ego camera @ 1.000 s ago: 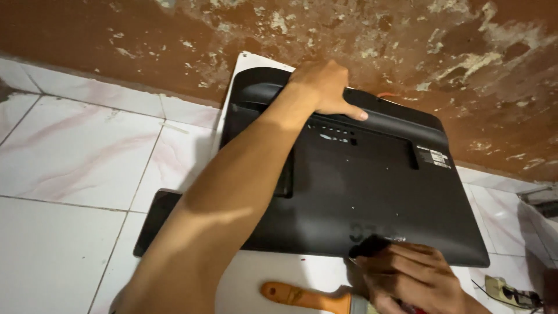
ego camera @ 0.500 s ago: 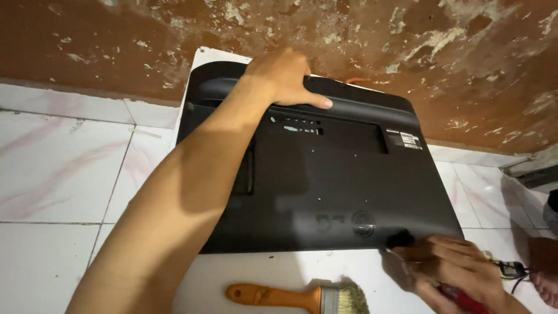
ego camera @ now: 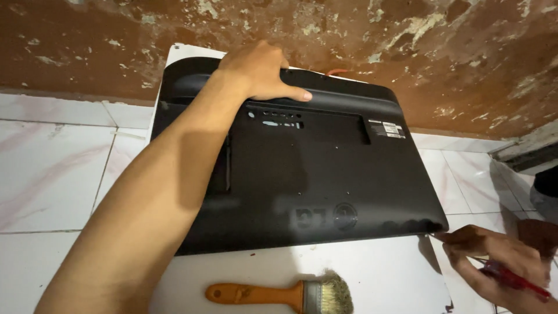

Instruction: The person holds the back of a television steady on a white board and brushes dust off the black rear panel with a bristle brush, working around the vents and ports. They then pick up a red-handled screwdriver and unscrew screws from the rear panel, removing screws by hand.

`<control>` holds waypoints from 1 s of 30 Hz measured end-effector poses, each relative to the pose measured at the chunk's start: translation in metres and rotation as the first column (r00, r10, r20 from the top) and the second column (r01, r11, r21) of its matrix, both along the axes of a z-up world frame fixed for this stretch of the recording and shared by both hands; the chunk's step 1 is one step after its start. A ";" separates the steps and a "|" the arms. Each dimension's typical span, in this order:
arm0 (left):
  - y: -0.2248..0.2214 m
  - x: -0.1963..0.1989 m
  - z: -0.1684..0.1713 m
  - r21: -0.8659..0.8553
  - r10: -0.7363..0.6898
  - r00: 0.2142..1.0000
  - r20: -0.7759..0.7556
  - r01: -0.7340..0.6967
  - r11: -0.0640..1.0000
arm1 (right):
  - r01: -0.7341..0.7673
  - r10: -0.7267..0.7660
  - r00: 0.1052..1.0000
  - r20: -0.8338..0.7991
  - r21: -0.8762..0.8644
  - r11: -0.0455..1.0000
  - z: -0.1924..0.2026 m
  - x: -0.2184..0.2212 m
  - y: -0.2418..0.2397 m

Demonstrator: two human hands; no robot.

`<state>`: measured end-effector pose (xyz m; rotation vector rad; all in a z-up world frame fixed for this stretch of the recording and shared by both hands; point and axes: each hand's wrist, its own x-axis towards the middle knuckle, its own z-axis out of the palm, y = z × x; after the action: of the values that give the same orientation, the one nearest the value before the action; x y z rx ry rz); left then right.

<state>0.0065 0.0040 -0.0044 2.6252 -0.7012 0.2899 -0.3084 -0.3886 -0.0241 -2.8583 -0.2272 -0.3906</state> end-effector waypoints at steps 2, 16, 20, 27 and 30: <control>0.000 -0.001 0.001 0.005 0.007 1.000 0.006 -0.007 1.000 | -0.009 0.009 0.999 0.053 -0.004 1.000 -0.009 0.000 -0.012; -0.001 -0.001 -0.002 -0.012 0.023 1.000 0.016 -0.023 1.000 | 0.173 -0.167 0.981 0.096 -0.051 0.984 -0.024 -0.005 -0.040; 0.000 0.000 0.000 0.016 0.021 1.000 0.012 -0.021 1.000 | 0.063 -0.082 0.989 0.121 0.154 0.986 -0.032 -0.004 -0.039; -0.001 -0.001 0.000 0.012 0.024 1.000 0.008 -0.024 1.000 | -0.001 -0.022 0.994 0.111 0.203 0.979 -0.044 -0.004 -0.026; -0.001 0.001 -0.001 0.013 0.015 1.000 0.008 -0.015 1.000 | -0.084 0.049 0.979 0.198 0.174 0.981 -0.035 -0.002 0.000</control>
<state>0.0071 0.0031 -0.0055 2.6438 -0.6878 0.3008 -0.3106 -0.3886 -0.0594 -2.6262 -0.3055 -0.6421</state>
